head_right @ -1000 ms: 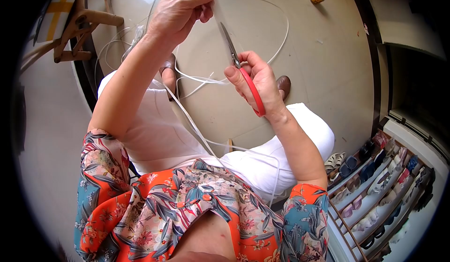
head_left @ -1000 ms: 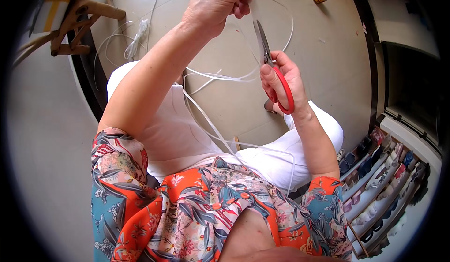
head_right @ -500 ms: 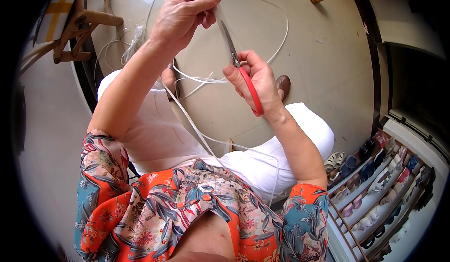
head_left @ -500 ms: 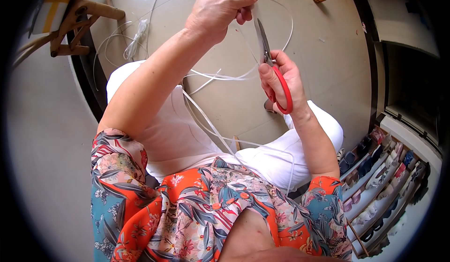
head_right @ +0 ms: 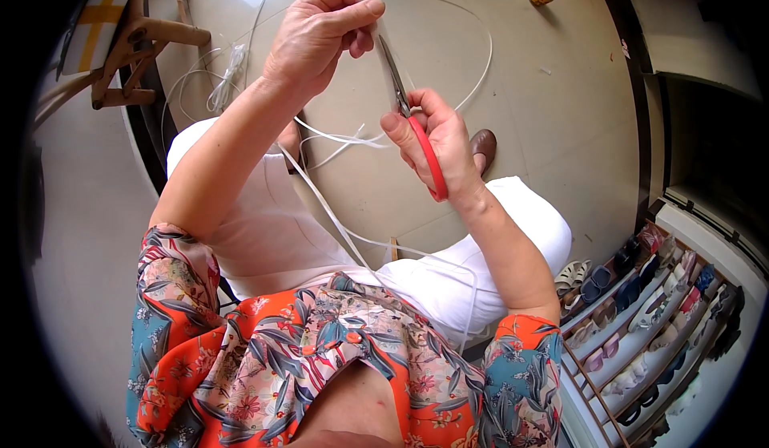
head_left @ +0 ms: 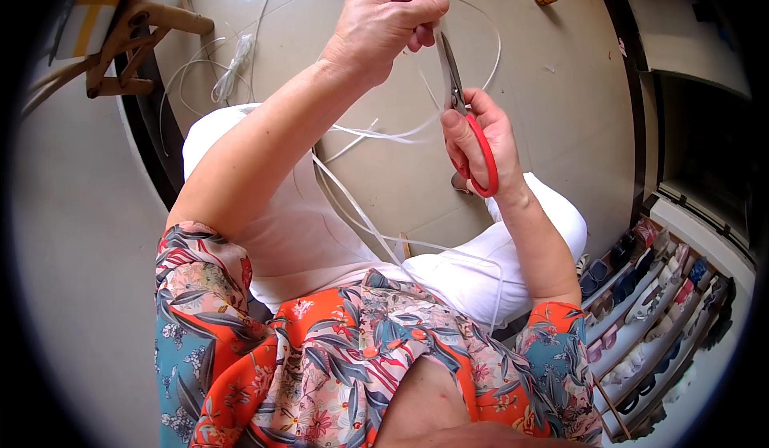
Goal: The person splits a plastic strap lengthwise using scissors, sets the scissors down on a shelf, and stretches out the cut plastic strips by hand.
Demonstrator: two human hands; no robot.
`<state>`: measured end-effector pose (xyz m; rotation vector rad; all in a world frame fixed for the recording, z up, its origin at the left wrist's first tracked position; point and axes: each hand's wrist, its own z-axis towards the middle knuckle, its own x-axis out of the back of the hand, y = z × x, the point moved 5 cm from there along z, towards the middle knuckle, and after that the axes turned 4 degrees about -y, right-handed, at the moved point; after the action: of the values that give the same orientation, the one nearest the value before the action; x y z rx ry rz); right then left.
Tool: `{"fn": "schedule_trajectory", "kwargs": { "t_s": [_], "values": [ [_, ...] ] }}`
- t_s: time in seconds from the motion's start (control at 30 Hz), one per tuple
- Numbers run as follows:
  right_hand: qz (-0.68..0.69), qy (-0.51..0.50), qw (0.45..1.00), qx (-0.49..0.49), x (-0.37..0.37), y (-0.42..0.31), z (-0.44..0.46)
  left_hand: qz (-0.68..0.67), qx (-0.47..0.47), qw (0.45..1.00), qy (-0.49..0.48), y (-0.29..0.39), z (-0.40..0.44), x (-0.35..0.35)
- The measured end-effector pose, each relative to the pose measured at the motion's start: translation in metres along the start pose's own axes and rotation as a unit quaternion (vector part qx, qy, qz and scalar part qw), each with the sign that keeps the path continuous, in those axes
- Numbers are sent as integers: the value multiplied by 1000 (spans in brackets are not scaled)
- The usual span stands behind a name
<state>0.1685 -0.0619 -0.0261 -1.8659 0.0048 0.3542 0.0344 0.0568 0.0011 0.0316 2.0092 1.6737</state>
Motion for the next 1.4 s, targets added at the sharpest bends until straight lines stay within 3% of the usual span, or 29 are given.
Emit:
{"fn": "schedule_trajectory", "kwargs": {
  "t_s": [0.67, 1.2, 1.4],
  "values": [
    [-12, 13, 1000, 6, 6, -5, 1, -10, -9, 1000, 23, -5, 14, 14],
    [17, -29, 999, -14, 2, -4, -1, 6, -1, 999, -32, 9, 12, 7],
    [-17, 4, 1000, 9, 4, -6, 1, 6, -1, 999, -43, 4, 6, 0]
  ]
}}
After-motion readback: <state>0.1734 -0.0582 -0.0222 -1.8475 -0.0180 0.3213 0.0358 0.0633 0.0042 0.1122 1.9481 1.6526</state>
